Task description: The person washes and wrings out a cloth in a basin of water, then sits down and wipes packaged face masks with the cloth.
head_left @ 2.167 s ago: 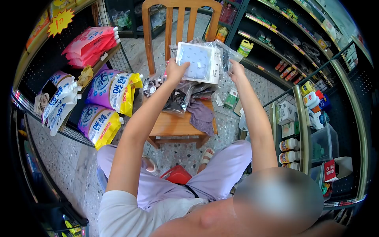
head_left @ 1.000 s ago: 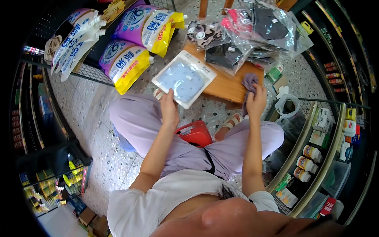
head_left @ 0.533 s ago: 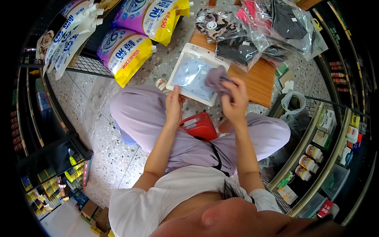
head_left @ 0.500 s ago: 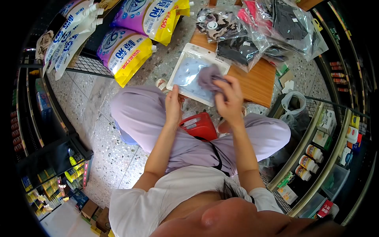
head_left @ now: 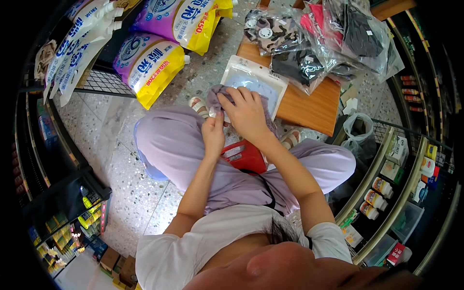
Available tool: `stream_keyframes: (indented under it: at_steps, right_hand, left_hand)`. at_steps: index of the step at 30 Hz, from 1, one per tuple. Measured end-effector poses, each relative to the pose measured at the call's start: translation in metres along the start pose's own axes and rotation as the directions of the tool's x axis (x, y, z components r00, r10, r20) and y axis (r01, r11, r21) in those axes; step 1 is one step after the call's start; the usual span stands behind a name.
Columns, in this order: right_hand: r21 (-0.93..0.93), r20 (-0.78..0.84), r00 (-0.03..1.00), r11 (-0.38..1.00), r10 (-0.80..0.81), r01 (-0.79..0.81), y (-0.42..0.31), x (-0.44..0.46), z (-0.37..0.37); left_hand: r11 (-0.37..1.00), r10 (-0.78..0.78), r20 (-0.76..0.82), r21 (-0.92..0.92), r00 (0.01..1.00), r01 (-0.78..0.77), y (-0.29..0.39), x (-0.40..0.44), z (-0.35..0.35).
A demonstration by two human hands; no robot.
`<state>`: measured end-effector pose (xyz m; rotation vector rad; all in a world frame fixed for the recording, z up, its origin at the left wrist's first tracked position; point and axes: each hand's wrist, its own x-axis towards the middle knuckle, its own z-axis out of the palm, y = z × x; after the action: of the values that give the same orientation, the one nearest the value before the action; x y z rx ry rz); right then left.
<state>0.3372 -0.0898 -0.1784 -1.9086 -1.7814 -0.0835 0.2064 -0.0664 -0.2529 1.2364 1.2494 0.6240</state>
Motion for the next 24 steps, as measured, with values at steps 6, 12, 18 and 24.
stream_keyframes:
  at_steps: [6, 12, 18, 24]
  right_hand:
    - [-0.109, -0.035, 0.995, 0.990, 0.090, -0.094, 0.026, 0.033, 0.017]
    - [-0.194, -0.133, 0.981, 0.967, 0.139, -0.163, 0.056, 0.056, 0.034]
    - [-0.177, -0.197, 0.962, 0.958, 0.191, -0.227, 0.065, 0.062, 0.041]
    - [-0.072, -0.136, 0.982, 0.987, 0.132, -0.143, 0.065, 0.055, 0.033]
  left_hand:
    - [1.000, -0.004, 0.010, -0.020, 1.000, 0.004, 0.001, -0.002, -0.002]
    - [0.999, -0.006, 0.023, -0.036, 1.000, 0.007, 0.002, -0.003, -0.001]
    - [0.984, -0.028, 0.045, -0.175, 0.999, 0.036, 0.002, -0.005, 0.003]
    - [0.679, -0.160, 0.067, -0.716, 0.985, 0.160, 0.036, -0.002, 0.006]
